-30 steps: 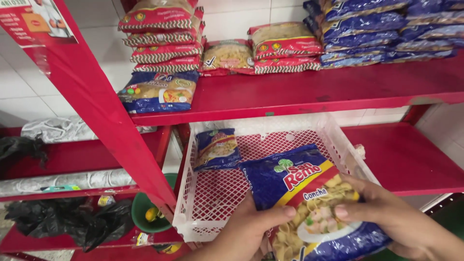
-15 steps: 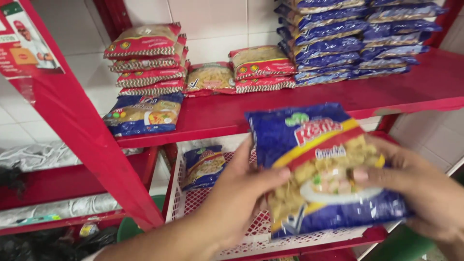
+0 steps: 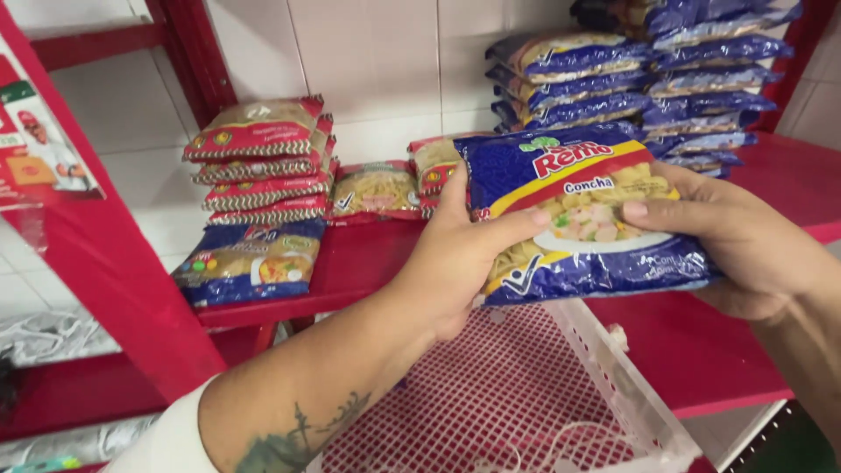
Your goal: The person repeatedly picks up blue packages of San Remo pasta from a white basket and places them onto a red shelf, stacking them in neat rows. The person handles multiple packages one at a time, adjusting their positions to maintain alignment.
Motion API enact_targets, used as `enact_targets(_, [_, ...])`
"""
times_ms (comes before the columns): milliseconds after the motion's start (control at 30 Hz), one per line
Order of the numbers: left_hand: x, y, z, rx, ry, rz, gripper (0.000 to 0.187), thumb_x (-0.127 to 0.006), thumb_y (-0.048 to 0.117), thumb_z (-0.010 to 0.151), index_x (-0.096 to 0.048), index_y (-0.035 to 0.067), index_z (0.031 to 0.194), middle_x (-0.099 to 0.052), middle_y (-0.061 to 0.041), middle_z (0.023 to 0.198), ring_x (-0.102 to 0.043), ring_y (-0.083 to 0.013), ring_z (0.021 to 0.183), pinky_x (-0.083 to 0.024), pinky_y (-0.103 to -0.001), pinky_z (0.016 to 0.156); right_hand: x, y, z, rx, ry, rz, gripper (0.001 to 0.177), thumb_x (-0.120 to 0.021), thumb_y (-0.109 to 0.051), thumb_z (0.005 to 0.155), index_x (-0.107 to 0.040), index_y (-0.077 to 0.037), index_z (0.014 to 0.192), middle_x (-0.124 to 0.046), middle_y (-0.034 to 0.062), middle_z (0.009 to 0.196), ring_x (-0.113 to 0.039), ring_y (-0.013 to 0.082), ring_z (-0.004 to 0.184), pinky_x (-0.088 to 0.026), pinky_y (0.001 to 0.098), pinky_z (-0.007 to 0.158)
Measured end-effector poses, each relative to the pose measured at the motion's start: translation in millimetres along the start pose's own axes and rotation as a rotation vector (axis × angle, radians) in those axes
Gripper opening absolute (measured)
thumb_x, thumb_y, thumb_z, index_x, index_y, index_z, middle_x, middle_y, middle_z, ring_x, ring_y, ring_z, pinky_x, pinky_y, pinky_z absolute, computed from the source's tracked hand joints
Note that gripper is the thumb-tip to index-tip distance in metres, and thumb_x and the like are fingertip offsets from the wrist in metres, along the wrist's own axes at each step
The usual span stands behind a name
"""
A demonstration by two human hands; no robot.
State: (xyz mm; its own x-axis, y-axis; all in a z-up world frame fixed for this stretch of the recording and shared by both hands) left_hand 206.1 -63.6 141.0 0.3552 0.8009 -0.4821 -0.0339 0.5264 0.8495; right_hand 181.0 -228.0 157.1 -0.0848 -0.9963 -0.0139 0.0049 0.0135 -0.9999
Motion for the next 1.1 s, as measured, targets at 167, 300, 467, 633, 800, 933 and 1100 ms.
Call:
enact_targets(167, [-5.1, 22.5, 21.2, -0.022, 0.057, 0.098, 0.067, -0.074, -0.002, 0.065, -0.051, 0.01, 0.127, -0.073, -0.02, 0.113, -0.071, -0.0299, 0.092, -0.062, -0.045, 0.08, 0.3, -16.5, 21.3, 0.051, -0.004, 0.04, 0.053, -0.05, -0.004, 0.083, -0.055, 0.0, 0.136, -0.069, 0.0253, 0.127, -0.063, 0.0369, 0.105, -0.048, 0.0428, 0.09])
enact_targets(300, [-7.6, 36.3, 39.4, -0.02, 0.087, 0.181, 0.074, -0.077, 0.001, 0.064, -0.05, 0.011, 0.132, -0.073, -0.019, 0.117, -0.072, -0.028, 0.091, -0.063, -0.041, 0.076, 13.4, -21.9, 56.6, 0.104, -0.101, 0.04, 0.053, -0.058, -0.01, 0.082, -0.058, -0.002, 0.134, -0.071, 0.0255, 0.12, -0.066, 0.0353, 0.096, -0.052, 0.044, 0.077])
enact_targets(467, [-16.4, 51.7, 66.7, -0.065, 0.038, 0.179, 0.078, -0.076, 0.004, 0.064, -0.049, 0.01, 0.137, -0.073, -0.02, 0.116, -0.072, -0.028, 0.09, -0.062, -0.04, 0.076, 7.5, -50.2, 66.8, 0.162, -0.086, 0.077, 0.048, -0.055, -0.007, 0.084, -0.055, 0.0, 0.132, -0.069, 0.0242, 0.126, -0.064, 0.032, 0.105, -0.052, 0.0393, 0.089])
enact_targets(633, [-28.7, 65.7, 89.7, -0.095, -0.002, 0.182, 0.065, -0.078, 0.006, 0.065, -0.052, 0.011, 0.125, -0.075, -0.021, 0.108, -0.073, -0.0304, 0.08, -0.061, -0.04, 0.062, 9.3, -76.0, 84.3, 0.251, -0.16, 0.109, 0.058, -0.056, -0.009, 0.081, -0.056, 0.0, 0.138, -0.069, 0.0254, 0.126, -0.066, 0.0349, 0.103, -0.054, 0.044, 0.086])
enact_targets(800, [-35.9, 78.8, 120.3, -0.175, -0.038, 0.086, 0.059, -0.076, -0.002, 0.067, -0.054, 0.008, 0.121, -0.073, -0.024, 0.105, -0.072, -0.034, 0.082, -0.062, -0.045, 0.067, 10.6, -96.7, 106.2, 0.276, -0.195, 0.157, 0.054, -0.056, -0.006, 0.083, -0.056, 0.003, 0.136, -0.068, 0.0272, 0.125, -0.065, 0.035, 0.104, -0.053, 0.0418, 0.09])
enact_targets(933, [-37.7, 88.2, 142.2, -0.178, -0.004, 0.135, 0.062, -0.077, 0.002, 0.066, -0.054, 0.009, 0.123, -0.074, -0.022, 0.108, -0.072, -0.0318, 0.087, -0.061, -0.042, 0.071, 22.6, -109.9, 139.0, 0.305, -0.224, 0.139, 0.055, -0.062, -0.009, 0.081, -0.057, 0.0, 0.136, -0.071, 0.026, 0.121, -0.068, 0.0329, 0.098, -0.056, 0.0389, 0.081])
enact_targets(1100, [-26.8, 81.5, 200.7, -0.204, -0.021, 0.152, 0.106, -0.085, 0.004, 0.071, -0.026, 0.015, 0.159, -0.06, -0.026, 0.123, -0.073, -0.0404, 0.094, -0.064, -0.048, 0.065, 17.4, -122.3, 153.5, 0.357, -0.158, 0.198, 0.051, -0.074, -0.009, 0.084, -0.057, 0.0, 0.131, -0.064, 0.0096, 0.081, -0.075, 0.027, 0.063, -0.061, 0.037, 0.05])
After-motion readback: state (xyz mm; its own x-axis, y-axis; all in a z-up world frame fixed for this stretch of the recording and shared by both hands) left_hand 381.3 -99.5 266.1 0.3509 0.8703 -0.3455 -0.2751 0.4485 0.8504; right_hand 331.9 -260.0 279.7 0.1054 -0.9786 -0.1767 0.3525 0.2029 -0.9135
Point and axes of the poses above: each hand's wrist, its own z-axis towards the middle knuckle, its own x-axis out of the back of the hand, y = z × x, the point moved 9 cm from there along z, towards the middle knuckle
